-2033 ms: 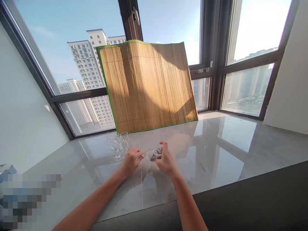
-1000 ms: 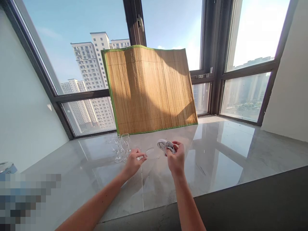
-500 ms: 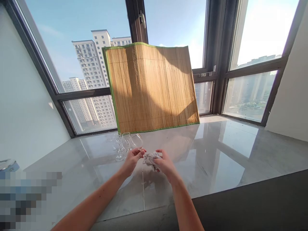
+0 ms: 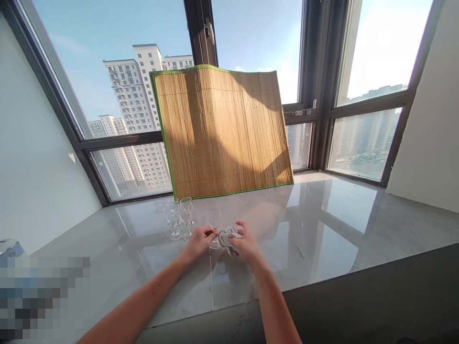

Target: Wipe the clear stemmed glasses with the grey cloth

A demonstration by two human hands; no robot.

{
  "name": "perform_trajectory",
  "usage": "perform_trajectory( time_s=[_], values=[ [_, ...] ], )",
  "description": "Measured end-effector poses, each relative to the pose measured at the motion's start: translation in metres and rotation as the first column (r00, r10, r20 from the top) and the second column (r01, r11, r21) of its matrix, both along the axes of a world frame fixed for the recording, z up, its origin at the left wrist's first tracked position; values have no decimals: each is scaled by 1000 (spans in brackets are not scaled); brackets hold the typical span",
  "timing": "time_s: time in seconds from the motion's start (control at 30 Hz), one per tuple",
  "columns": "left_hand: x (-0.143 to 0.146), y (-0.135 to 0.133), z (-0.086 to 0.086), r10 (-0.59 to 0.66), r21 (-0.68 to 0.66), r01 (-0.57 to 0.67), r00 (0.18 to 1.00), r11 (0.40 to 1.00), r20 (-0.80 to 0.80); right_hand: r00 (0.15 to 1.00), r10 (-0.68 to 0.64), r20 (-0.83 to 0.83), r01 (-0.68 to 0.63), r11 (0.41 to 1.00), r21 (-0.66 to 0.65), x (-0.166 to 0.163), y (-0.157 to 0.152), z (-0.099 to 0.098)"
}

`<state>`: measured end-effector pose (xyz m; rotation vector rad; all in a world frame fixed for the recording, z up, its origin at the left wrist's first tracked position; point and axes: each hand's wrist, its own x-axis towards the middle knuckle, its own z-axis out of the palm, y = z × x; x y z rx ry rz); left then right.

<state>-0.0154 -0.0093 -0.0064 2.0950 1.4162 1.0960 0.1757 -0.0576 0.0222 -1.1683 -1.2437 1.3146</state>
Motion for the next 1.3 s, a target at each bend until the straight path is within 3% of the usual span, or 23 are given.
perform_trajectory(
  time_s=[0.23,0.4,0.5,0.57,0.67,0.77,0.87,0.93,0.97,1.13,1.3],
  values=[
    [-3,9,-6,33,-32,-31,999,999,40,996,-40,84,32,995,90,-1,4,3],
    [-3,14,-7,4,-186,48,963,981,270,995,-39,88,26,990,137,4,4,7],
    [-1,12,-4,-24,-207,102,937,973,350,995,-20,101,5,990,143,2,3,5],
    [0,9,1,-2,-163,62,939,985,343,992,-12,122,-5,990,138,0,3,1],
    [-2,-1,12,131,-19,-130,953,991,273,978,-9,210,-30,983,183,-4,4,-8],
    [-8,-13,27,255,272,-307,944,912,210,927,24,374,-134,953,272,-6,6,-15],
    [-15,-21,39,338,577,-414,910,704,241,823,29,567,-253,913,320,-13,4,-16],
    [-18,-22,44,392,628,-507,860,591,326,729,-2,685,-274,915,295,-21,3,-14],
    [-19,-21,44,418,607,-557,830,567,371,677,-24,735,-265,925,274,-25,3,-13],
    [-21,-10,37,482,406,-680,726,611,490,473,-61,879,-211,961,181,-43,6,-4],
    [-21,-8,35,488,376,-683,720,626,494,464,-47,884,-226,959,170,-42,15,-7]
  ],
)
